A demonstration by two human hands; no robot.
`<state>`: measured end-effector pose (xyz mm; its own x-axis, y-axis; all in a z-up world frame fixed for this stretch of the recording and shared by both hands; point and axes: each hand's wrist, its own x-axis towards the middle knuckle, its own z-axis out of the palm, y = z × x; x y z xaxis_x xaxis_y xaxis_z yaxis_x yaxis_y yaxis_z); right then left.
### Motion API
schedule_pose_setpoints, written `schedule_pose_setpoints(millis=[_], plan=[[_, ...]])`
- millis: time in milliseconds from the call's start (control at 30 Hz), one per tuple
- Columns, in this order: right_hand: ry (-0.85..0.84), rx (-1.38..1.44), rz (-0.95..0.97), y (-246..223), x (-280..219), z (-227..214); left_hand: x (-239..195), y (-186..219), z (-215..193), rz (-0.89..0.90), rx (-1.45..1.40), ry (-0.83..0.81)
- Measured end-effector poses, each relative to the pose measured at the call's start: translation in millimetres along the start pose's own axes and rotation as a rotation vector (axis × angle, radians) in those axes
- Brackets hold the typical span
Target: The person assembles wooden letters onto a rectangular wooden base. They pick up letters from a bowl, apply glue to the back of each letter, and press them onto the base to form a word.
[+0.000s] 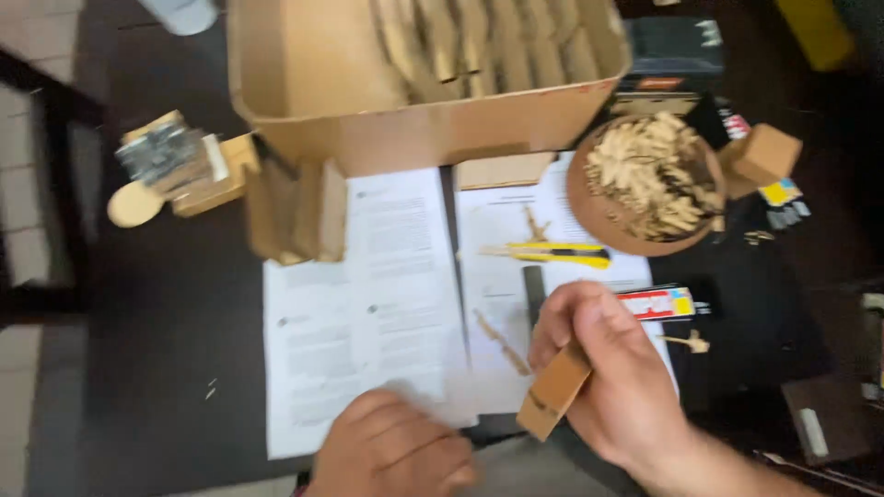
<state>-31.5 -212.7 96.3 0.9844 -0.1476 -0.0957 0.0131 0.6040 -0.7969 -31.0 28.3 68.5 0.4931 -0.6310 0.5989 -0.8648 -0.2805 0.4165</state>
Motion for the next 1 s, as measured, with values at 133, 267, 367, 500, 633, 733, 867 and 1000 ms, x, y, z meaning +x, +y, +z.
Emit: schedule_pose_setpoints(millis=[133,267,367,500,633,733,867,1000], plan=[[0.032,-0.019,0.201,25,-29,10,23,21,-7,0.063,0.026,0.143],[0.060,-0.001,0.315,50,-48,-4,7,28,1,-0.026,-0.047,0.055],[0.035,-0.077,0.400,60,-58,-11,-3,24,5,-0.090,-0.192,-0.028],[-0.542,-0.893,-0.178,27,-46,-13,-1,25,-11,-0.203,-0.318,0.009],[-0.899,-1.335,-0.469,4,-31,-15,-7,26,-9,-0.475,-0.348,-0.053],[-0.863,-1.450,-0.532,-4,2,-8,-7,26,-12,-0.618,-0.379,0.098],[-0.627,-1.650,-0.314,-12,79,34,3,35,-37,-0.800,-0.386,0.281],[-0.578,-1.943,-0.304,16,130,54,-6,45,-40,-0.920,-0.494,0.310]])
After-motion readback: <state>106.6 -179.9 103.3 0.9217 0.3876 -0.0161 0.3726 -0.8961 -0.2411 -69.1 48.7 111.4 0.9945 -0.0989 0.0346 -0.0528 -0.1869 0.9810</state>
